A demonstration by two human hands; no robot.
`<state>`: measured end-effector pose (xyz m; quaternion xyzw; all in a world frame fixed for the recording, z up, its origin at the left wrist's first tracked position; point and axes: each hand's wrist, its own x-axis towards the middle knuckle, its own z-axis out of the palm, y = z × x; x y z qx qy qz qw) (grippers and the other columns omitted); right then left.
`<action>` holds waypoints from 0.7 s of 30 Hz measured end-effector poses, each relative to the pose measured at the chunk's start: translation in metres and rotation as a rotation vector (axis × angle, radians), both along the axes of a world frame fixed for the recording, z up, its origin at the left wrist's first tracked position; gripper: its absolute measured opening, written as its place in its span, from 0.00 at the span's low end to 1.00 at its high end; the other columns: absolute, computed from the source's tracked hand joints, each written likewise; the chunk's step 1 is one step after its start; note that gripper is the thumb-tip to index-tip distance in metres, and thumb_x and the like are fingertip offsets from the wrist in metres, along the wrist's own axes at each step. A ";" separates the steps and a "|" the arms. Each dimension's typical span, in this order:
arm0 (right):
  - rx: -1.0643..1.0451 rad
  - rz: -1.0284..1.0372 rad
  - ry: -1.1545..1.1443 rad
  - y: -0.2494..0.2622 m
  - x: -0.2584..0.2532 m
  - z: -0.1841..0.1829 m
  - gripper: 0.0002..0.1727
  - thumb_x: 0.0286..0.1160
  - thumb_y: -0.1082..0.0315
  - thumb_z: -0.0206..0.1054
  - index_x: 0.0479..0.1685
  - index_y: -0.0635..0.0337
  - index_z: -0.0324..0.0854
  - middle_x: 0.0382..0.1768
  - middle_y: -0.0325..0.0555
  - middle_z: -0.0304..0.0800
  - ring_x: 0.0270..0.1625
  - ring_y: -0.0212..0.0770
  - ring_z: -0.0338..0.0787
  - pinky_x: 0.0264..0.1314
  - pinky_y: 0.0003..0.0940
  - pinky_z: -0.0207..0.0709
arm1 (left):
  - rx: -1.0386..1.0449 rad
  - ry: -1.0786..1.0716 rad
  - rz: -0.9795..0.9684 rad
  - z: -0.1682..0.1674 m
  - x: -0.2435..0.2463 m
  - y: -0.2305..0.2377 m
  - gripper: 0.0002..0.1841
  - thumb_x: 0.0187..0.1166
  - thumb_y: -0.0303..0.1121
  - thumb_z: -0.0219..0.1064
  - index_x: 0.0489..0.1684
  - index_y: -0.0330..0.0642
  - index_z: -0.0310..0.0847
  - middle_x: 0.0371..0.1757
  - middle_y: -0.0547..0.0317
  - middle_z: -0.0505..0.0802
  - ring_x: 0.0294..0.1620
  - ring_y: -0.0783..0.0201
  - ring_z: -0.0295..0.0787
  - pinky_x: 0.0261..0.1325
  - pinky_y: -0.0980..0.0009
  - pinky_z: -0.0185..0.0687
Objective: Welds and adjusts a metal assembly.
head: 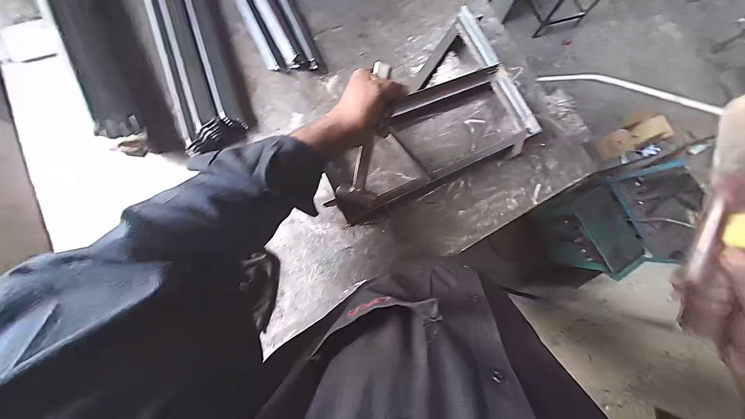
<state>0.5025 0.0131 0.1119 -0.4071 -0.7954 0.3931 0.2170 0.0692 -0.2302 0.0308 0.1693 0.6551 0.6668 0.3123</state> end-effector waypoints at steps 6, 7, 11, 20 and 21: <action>0.092 -0.180 -0.004 0.094 -0.087 -0.053 0.60 0.60 0.77 0.76 0.96 0.41 0.41 0.71 0.62 0.76 0.47 0.54 0.89 0.44 0.55 0.87 | -0.156 0.172 0.174 -0.019 0.011 -0.005 0.10 0.80 0.35 0.69 0.49 0.45 0.74 0.21 0.67 0.80 0.13 0.72 0.75 0.18 0.73 0.78; 0.099 -0.186 -0.002 0.113 -0.100 -0.069 0.62 0.57 0.79 0.76 0.97 0.45 0.41 0.71 0.64 0.77 0.48 0.56 0.89 0.45 0.56 0.87 | -0.167 0.206 0.180 -0.026 0.014 -0.008 0.10 0.81 0.36 0.69 0.51 0.44 0.74 0.22 0.68 0.81 0.13 0.73 0.75 0.19 0.73 0.79; 0.148 -0.129 -0.021 0.174 -0.141 -0.139 0.62 0.54 0.84 0.75 0.96 0.54 0.42 0.82 0.62 0.69 0.70 0.57 0.84 0.67 0.57 0.82 | -0.215 0.316 0.216 -0.030 0.024 -0.016 0.11 0.83 0.40 0.68 0.49 0.45 0.75 0.22 0.68 0.81 0.14 0.73 0.75 0.20 0.73 0.79; 0.440 0.179 -0.180 0.161 -0.159 -0.170 0.31 0.78 0.61 0.68 0.80 0.66 0.73 0.80 0.76 0.67 0.82 0.68 0.70 0.84 0.55 0.65 | 0.125 0.566 0.816 0.024 0.052 -0.035 0.09 0.86 0.33 0.65 0.34 0.49 0.71 0.18 0.73 0.79 0.14 0.72 0.74 0.23 0.71 0.79; 0.457 0.308 -0.118 0.149 -0.170 -0.154 0.25 0.81 0.59 0.65 0.70 0.68 0.81 0.70 0.75 0.78 0.75 0.65 0.79 0.78 0.54 0.71 | 0.144 0.663 0.854 0.031 0.060 -0.026 0.08 0.86 0.32 0.66 0.36 0.45 0.72 0.21 0.70 0.80 0.17 0.72 0.74 0.25 0.70 0.78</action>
